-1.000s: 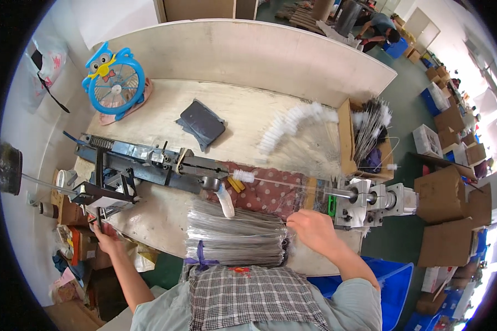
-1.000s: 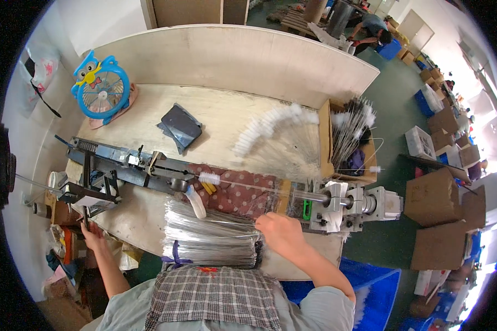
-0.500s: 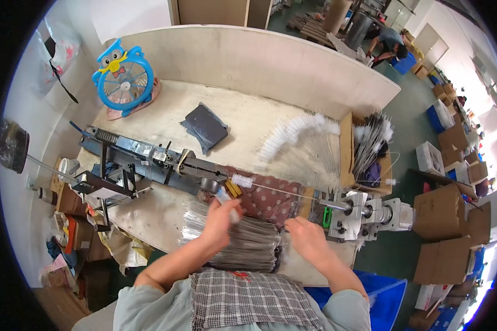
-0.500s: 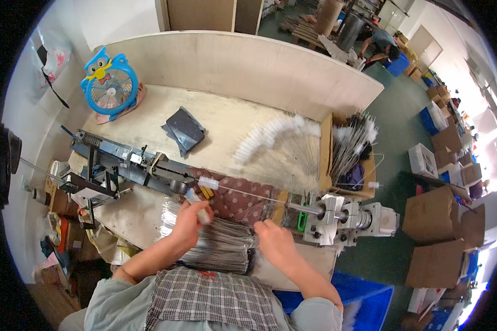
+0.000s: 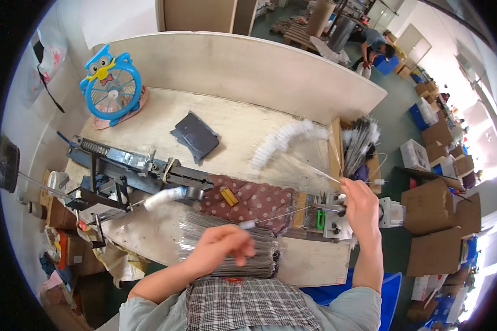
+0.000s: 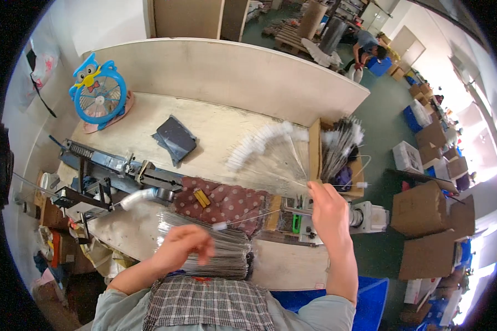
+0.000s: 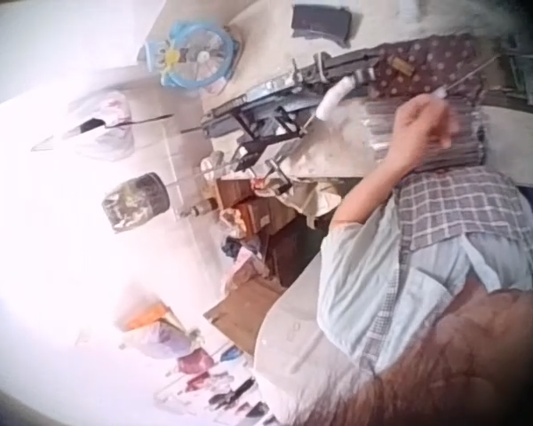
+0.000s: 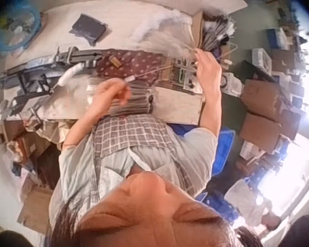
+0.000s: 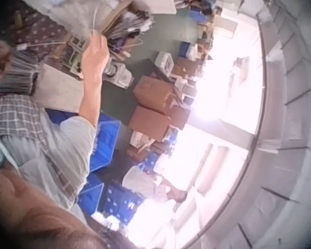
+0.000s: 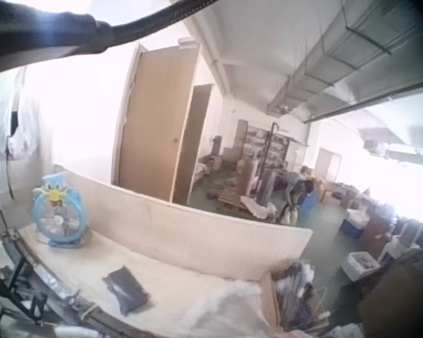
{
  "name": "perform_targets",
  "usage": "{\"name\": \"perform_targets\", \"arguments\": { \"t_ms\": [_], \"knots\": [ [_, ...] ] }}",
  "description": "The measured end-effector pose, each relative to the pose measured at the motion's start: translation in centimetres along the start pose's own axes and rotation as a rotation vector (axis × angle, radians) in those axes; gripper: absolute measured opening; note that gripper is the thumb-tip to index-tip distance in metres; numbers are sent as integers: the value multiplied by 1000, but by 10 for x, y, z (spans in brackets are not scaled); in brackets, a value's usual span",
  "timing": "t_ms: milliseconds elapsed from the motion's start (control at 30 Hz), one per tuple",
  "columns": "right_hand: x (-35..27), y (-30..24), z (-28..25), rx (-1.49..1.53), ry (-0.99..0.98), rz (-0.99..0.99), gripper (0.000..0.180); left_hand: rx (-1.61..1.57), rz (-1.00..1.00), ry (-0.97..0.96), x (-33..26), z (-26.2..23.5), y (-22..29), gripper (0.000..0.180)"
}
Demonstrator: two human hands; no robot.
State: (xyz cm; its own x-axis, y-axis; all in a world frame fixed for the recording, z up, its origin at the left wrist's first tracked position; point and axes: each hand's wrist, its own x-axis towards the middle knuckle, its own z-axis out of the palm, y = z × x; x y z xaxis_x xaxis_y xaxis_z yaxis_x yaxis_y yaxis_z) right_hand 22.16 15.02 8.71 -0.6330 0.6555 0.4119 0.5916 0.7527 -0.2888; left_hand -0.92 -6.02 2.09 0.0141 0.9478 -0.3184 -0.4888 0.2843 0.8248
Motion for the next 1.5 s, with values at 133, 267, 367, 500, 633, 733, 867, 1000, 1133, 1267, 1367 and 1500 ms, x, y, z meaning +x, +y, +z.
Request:
{"name": "perform_targets", "arguments": {
  "t_ms": [133, 267, 367, 500, 633, 733, 867, 1000, 1133, 1267, 1367, 1500],
  "knots": [
    [4, -8, 21, 241, -107, 137, 18, 729, 428, 100, 76, 46, -14, 16],
    [6, -12, 38, 250, -121, 108, 18, 1326, 644, 226, 130, 44, -38, 6],
    [-1, 5, 52, 241, -22, 52, 15, 1446, 677, 204, 143, 42, -26, 3],
    [1, 8, 56, 214, -229, 101, 13, 1766, 708, 259, 182, 31, -23, 7],
    [17, 6, 41, 310, -370, -54, 9, 1533, 944, 183, 140, 25, -23, 15],
    [30, -25, 67, 389, -265, -236, 12, 1277, 868, 152, 71, 9, -35, 17],
    [54, -73, 111, 481, -279, -408, 12, 318, 49, 366, 36, -16, -44, 24],
    [58, -107, 151, 446, -210, -380, 11, -728, -165, 567, 20, -81, -48, 46],
    [60, -126, 157, 367, -219, -357, 10, -825, 58, 449, -3, -98, -33, 51],
    [61, -131, 154, 296, -276, -332, 9, -447, 235, 464, 9, -62, 5, 55],
    [63, -137, 145, 275, -312, -325, 10, 650, 83, 590, 19, -56, -10, 52],
    [68, -132, 148, 230, -315, -327, 10, 916, -49, 683, 29, -65, -5, 53]
  ]
}}
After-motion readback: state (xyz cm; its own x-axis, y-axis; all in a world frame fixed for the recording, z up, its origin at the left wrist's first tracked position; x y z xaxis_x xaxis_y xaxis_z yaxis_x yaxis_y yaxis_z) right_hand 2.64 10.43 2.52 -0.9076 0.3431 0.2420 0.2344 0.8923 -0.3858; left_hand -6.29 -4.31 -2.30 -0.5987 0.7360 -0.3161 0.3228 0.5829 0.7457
